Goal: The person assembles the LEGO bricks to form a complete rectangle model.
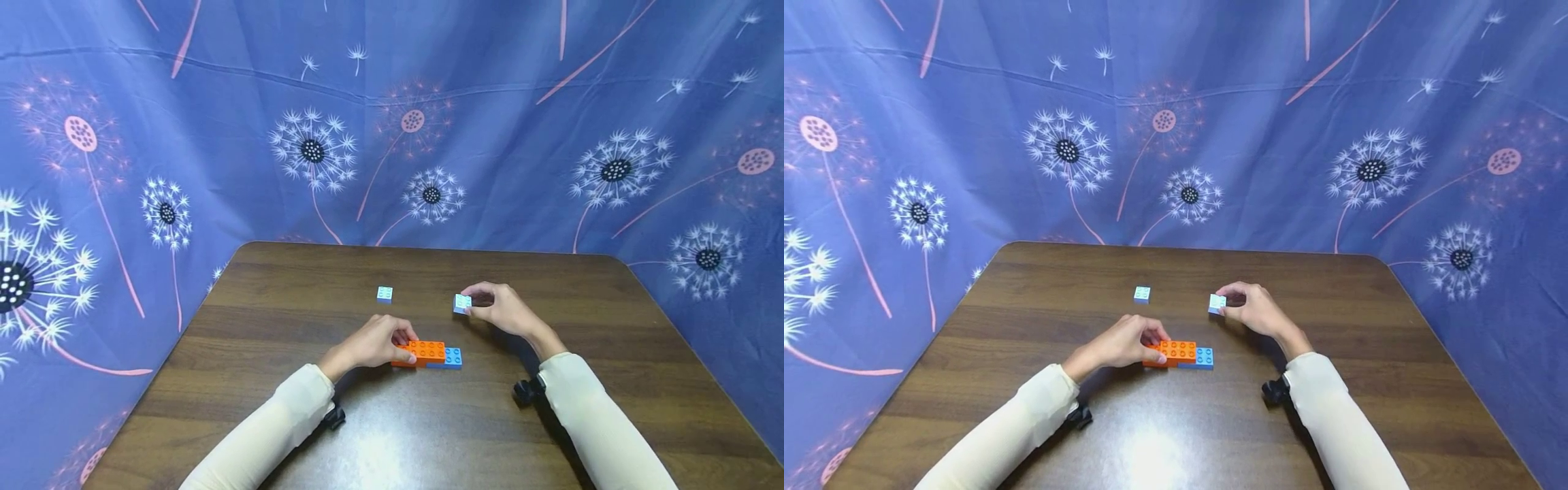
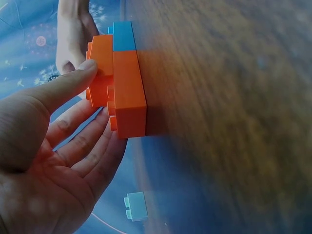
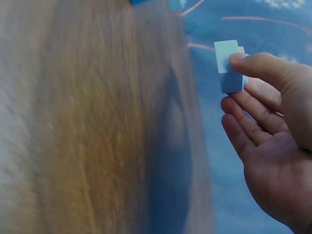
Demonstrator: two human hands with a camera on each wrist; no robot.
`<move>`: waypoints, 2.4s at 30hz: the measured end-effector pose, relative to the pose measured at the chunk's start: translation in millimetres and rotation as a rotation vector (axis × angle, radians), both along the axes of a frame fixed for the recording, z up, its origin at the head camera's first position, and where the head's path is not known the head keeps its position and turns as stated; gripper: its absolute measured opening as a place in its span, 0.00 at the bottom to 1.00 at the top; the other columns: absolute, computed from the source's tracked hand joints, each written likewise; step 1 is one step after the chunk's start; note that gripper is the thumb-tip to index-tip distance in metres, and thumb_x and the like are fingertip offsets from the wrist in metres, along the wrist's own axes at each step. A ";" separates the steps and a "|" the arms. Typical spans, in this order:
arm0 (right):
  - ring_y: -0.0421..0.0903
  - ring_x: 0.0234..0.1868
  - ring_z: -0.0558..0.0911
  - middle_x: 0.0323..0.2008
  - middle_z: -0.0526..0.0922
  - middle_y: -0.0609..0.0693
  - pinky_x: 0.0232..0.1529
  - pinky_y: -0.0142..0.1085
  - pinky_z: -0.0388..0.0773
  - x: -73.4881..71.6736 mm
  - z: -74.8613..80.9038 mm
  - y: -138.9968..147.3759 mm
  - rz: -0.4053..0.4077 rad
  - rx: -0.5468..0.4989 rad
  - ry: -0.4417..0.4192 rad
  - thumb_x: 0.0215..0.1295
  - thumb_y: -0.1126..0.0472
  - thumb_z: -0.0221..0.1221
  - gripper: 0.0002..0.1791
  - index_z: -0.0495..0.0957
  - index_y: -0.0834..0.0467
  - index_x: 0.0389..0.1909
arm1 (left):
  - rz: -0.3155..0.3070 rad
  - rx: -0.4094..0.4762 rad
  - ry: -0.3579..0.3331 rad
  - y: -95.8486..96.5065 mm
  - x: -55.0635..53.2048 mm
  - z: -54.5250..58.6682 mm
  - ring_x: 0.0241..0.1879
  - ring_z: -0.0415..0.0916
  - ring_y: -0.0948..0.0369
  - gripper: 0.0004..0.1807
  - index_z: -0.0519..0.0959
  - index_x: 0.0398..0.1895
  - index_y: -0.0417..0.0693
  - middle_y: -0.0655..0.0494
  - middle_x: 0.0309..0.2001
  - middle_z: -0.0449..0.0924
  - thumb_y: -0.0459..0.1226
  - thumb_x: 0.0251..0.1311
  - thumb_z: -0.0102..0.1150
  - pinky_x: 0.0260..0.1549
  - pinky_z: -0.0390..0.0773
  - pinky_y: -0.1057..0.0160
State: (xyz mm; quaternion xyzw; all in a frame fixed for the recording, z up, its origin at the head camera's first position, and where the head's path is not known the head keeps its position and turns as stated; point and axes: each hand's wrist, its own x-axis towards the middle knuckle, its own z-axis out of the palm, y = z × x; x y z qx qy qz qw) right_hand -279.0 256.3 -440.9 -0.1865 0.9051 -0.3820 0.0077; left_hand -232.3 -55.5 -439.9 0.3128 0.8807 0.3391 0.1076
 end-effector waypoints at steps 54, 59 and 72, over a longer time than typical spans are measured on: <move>0.46 0.48 0.84 0.49 0.87 0.47 0.48 0.41 0.84 78.1 -4.5 -25.4 0.185 0.031 0.005 0.60 0.63 0.73 0.17 0.84 0.50 0.50 | -0.002 0.013 -0.001 -0.7 1.6 1.4 0.38 0.81 0.66 0.11 0.86 0.41 0.52 0.60 0.37 0.88 0.39 0.55 0.78 0.43 0.81 0.68; 0.47 0.48 0.84 0.48 0.87 0.45 0.48 0.40 0.84 78.0 -4.4 -26.6 0.175 0.033 0.007 0.58 0.64 0.73 0.18 0.85 0.49 0.49 | 0.000 0.015 0.003 -0.3 2.3 1.3 0.38 0.81 0.65 0.11 0.86 0.41 0.52 0.60 0.36 0.88 0.38 0.55 0.78 0.43 0.81 0.67; 0.46 0.44 0.84 0.45 0.88 0.47 0.45 0.38 0.84 77.4 -6.4 -27.8 0.164 0.030 -0.005 0.57 0.62 0.74 0.16 0.86 0.50 0.47 | 0.000 0.015 0.009 0.0 2.3 0.3 0.37 0.81 0.67 0.11 0.87 0.40 0.52 0.60 0.37 0.88 0.39 0.55 0.78 0.42 0.81 0.69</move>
